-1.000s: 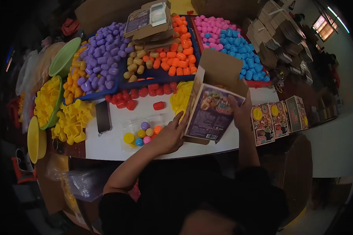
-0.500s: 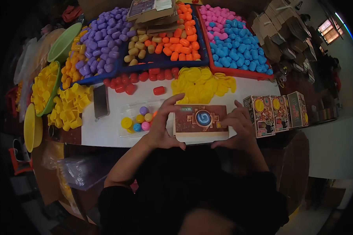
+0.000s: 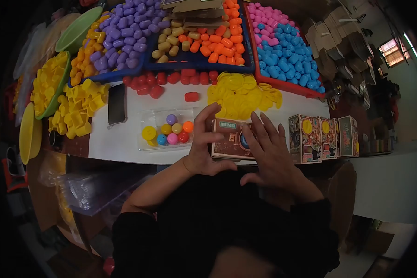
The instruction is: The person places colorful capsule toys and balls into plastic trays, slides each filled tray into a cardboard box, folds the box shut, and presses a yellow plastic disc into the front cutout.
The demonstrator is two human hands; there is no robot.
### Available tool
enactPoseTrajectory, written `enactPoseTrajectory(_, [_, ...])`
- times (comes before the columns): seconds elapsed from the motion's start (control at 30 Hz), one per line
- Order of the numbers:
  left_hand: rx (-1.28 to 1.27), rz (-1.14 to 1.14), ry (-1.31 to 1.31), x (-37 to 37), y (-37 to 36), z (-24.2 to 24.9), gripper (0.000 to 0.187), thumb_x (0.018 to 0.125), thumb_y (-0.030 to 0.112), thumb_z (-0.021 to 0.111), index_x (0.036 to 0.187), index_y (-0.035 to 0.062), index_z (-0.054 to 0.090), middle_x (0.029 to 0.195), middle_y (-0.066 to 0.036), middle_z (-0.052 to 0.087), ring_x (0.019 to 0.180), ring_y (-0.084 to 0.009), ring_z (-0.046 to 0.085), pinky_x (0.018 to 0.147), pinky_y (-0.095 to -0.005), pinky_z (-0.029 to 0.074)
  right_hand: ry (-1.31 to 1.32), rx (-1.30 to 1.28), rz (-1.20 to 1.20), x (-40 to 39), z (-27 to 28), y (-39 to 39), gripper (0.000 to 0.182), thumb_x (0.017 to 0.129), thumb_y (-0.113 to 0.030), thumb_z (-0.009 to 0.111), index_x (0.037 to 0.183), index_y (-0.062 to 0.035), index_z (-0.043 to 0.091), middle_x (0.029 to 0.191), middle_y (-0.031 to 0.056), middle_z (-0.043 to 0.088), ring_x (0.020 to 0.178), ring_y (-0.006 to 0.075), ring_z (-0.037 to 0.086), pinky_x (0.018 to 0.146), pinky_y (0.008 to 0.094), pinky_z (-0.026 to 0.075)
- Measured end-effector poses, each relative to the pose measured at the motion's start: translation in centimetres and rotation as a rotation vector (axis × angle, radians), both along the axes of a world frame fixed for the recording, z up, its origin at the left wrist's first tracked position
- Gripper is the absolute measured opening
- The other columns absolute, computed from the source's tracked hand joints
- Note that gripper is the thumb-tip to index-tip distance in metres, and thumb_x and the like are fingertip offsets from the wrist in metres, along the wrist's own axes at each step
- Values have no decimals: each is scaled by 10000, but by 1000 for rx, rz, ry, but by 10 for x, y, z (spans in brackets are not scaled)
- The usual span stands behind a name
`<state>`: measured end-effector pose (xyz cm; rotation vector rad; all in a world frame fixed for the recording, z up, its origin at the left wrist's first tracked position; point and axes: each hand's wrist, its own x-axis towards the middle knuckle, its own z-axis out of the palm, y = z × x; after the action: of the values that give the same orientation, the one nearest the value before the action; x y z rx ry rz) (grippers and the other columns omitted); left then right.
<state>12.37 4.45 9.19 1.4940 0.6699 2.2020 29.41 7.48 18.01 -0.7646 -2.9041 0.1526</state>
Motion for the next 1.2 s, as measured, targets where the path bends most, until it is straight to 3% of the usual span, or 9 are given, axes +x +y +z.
enactPoseTrajectory(0.2, [17,139,795,-32,-13,-6,297,650,266,803,812,134,593,1314,-181,379,1288,-394,284,1026,-500,283,55,-177,-4,9,1,22,918,640,-380,770,1362,-40,315,1363,208,320,1250,364,331,896,489,382])
enactPoseTrajectory(0.33, [-341,176,319,-43,-14,-1,973,652,180,812,1377,137,164,1390,-170,305,1283,-304,311,1051,-429,274,666,-404,-267,61,18,36,867,603,-145,806,1331,-18,352,1323,138,408,1188,257,439,871,346,467])
enactPoseTrajectory(0.47, [-680,-267,34,-36,-16,-3,762,675,109,781,1311,90,361,1288,-149,460,1185,-241,454,971,-351,380,1284,-1327,-375,132,-87,42,877,581,50,760,1344,-41,338,1326,82,420,1241,203,389,954,361,434])
enactPoseTrajectory(0.53, [-992,-137,418,-43,-11,-17,447,697,49,736,1116,60,581,1077,-106,624,993,-200,594,845,-314,464,1252,-1201,-559,120,-96,31,858,599,41,749,1345,-43,332,1337,88,406,1249,203,381,978,365,409])
enactPoseTrajectory(0.6, [-503,-223,671,-35,4,3,203,691,18,704,888,58,675,889,-70,680,837,-211,644,750,-325,495,1160,-909,-668,124,-109,26,794,653,-27,737,1338,-49,337,1297,88,411,1206,193,404,992,359,370])
enactPoseTrajectory(0.77, [-310,-246,1143,-35,10,-1,244,622,51,696,861,98,683,899,-35,678,896,-232,630,795,-325,481,771,-442,-549,94,-75,-30,624,708,-147,724,1251,-39,436,1127,115,459,1020,218,473,850,309,423])
enactPoseTrajectory(0.9, [-272,-294,1455,-24,10,1,535,604,103,736,1116,122,583,1183,-67,551,1119,-246,505,907,-436,421,198,-108,-254,18,-123,-50,408,781,-178,654,1137,-25,525,933,142,504,812,260,530,686,299,453])
enactPoseTrajectory(1.03, [-740,55,1466,-87,0,22,1147,465,252,846,1419,196,212,1467,-139,180,1338,-324,222,989,-612,271,304,-259,-445,-8,-128,-43,282,824,-182,576,1052,-17,567,870,153,552,768,283,575,616,382,469])
enactPoseTrajectory(1.2, [-1243,55,1727,-136,-13,-1,1343,405,301,882,1445,220,35,1444,-161,178,1330,-354,213,952,-712,218,686,-789,-381,-43,-109,-31,149,862,-99,479,804,31,523,660,170,547,607,330,566,557,392,441])
